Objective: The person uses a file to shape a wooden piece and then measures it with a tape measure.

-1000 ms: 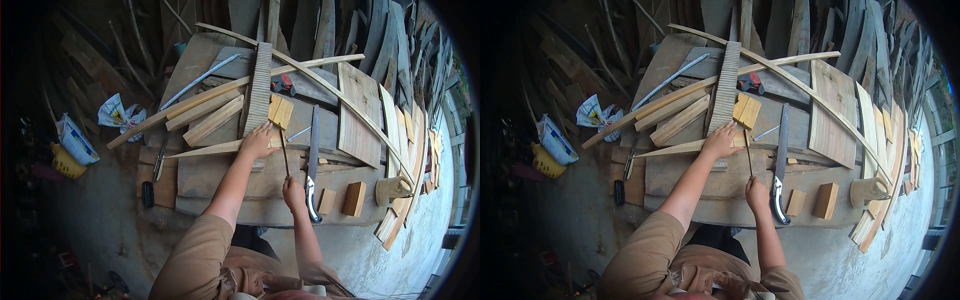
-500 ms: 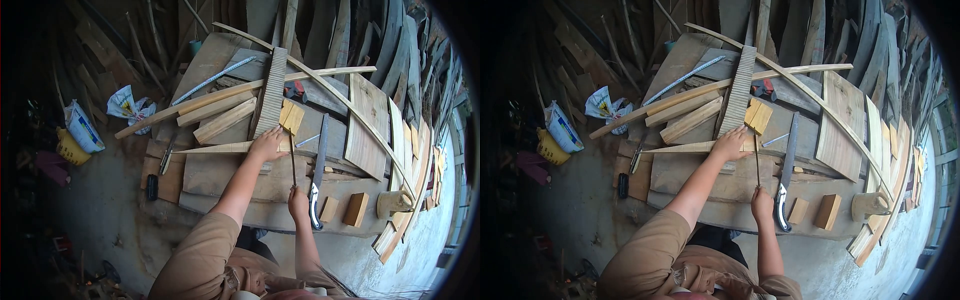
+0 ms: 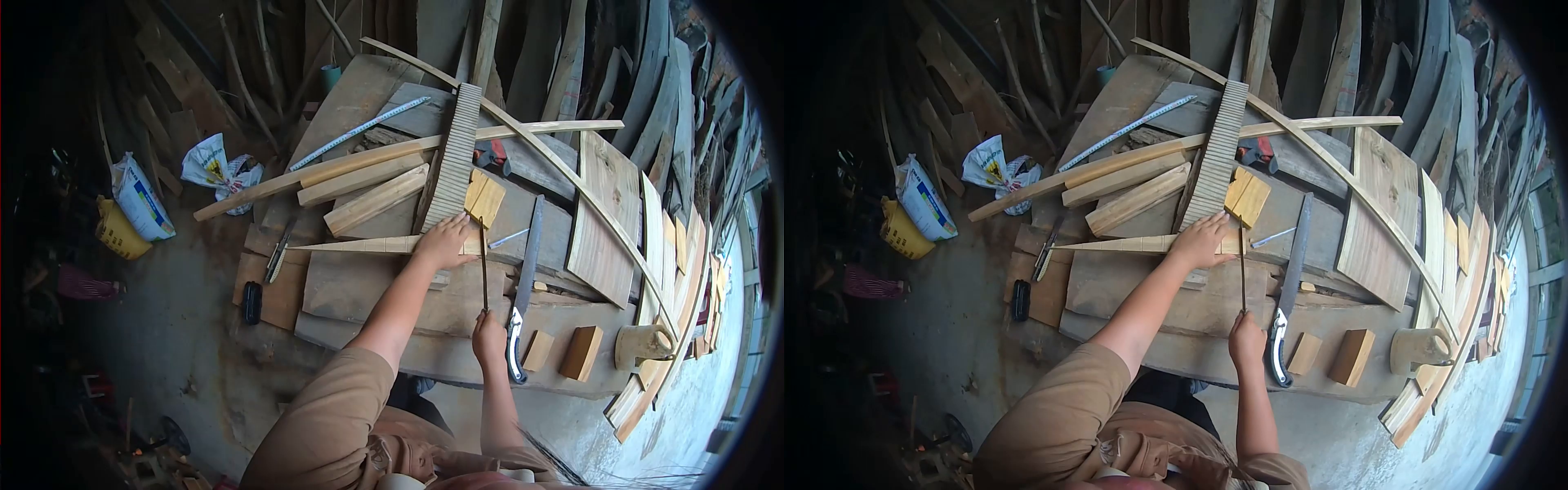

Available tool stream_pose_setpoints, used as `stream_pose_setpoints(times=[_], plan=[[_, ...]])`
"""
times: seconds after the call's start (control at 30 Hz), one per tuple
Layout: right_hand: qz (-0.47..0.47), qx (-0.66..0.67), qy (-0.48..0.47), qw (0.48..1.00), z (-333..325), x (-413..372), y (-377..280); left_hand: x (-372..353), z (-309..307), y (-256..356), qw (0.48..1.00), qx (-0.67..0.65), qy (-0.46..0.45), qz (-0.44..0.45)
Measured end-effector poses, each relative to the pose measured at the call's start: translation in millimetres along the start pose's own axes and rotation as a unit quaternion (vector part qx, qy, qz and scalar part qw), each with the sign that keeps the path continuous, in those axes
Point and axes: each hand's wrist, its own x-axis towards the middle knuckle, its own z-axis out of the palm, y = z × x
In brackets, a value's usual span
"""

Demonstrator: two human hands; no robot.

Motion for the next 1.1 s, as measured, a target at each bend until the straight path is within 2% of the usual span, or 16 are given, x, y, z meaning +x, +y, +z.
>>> stream_pose_setpoints(times=[0.37, 0.63, 1.1], plan=[[0.011, 0.005, -0.024, 1.000, -11, 7, -1, -1, -3, 1, 1.000, -0.002, -0.002, 0.003], [-0.021, 0.000, -0.001, 1.000, -13, 10, 0, 1, 3, -2, 1.000, -0.001, 0.012, 0.009], [0.005, -0.016, -0.022, 1.000, -23, 19, -20, -2, 6, -3, 0.999, -0.004, 0.009, 0.036]])
